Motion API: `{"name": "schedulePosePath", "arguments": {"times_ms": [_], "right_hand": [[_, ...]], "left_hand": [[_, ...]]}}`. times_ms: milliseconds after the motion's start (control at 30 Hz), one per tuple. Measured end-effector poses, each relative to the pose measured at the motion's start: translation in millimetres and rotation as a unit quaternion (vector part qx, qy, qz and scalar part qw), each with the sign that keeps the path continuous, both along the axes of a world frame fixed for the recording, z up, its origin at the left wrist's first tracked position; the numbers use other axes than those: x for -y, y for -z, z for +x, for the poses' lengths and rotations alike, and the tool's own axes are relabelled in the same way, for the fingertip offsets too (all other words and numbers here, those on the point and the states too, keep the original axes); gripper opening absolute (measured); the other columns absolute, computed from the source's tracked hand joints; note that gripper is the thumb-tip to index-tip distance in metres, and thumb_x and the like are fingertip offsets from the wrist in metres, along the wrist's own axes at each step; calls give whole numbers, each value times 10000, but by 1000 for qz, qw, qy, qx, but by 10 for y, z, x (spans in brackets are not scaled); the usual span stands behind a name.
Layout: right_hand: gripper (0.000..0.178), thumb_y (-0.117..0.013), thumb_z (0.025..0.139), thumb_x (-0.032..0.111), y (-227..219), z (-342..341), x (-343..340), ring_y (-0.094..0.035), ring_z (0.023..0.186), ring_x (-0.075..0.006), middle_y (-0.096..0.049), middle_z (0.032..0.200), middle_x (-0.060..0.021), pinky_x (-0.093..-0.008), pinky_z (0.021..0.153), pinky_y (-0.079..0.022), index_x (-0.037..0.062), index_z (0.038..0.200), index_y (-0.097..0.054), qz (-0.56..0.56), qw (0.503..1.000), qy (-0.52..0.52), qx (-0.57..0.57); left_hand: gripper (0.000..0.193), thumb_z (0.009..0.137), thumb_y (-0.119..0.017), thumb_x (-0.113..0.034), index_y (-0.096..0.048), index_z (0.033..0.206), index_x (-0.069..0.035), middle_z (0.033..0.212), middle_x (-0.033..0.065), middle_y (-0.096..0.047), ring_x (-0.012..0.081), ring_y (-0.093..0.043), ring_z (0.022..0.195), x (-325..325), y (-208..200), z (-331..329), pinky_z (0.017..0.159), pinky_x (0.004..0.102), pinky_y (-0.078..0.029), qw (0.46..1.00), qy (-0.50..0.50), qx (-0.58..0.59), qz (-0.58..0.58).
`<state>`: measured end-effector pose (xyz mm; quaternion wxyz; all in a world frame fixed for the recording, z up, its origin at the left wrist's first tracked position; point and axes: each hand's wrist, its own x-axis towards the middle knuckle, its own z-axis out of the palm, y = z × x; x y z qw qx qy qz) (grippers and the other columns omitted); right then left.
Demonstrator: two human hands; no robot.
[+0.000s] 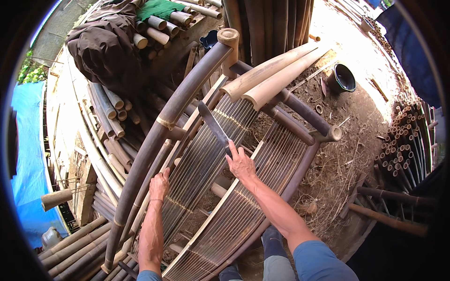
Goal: The person uses a large knife to split long bamboo poles into thin strips. They repeatedly strike the bamboo against a wooden block to separate the pieces and then arrange the resulting strips on a bamboo rack.
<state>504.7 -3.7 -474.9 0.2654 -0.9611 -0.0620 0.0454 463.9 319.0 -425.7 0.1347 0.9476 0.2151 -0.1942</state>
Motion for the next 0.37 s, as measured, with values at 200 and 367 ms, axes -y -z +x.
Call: {"name": "schedulePosePath", "arguments": {"times_ms": [200, 367], "right_hand": [[632, -584, 934, 287, 463, 126, -290, -616, 764, -398, -539, 952, -190, -484, 698, -530, 161, 1485, -302, 52, 992, 30, -113], [691, -593, 919, 337, 748, 44, -338, -629, 871, -431, -546, 1032, -202, -512, 782, -516, 200, 1504, -252, 41, 984, 46, -166]], "left_hand": [[748, 958, -339, -620, -676, 986, 47, 979, 346, -633, 486, -606, 1007, -79, 325, 187, 900, 540, -466, 998, -19, -64, -16], [747, 961, -333, -620, -675, 1004, 42, 995, 335, -637, 481, -602, 1024, -89, 602, 181, 917, 523, -463, 995, -26, -91, -24]]}}
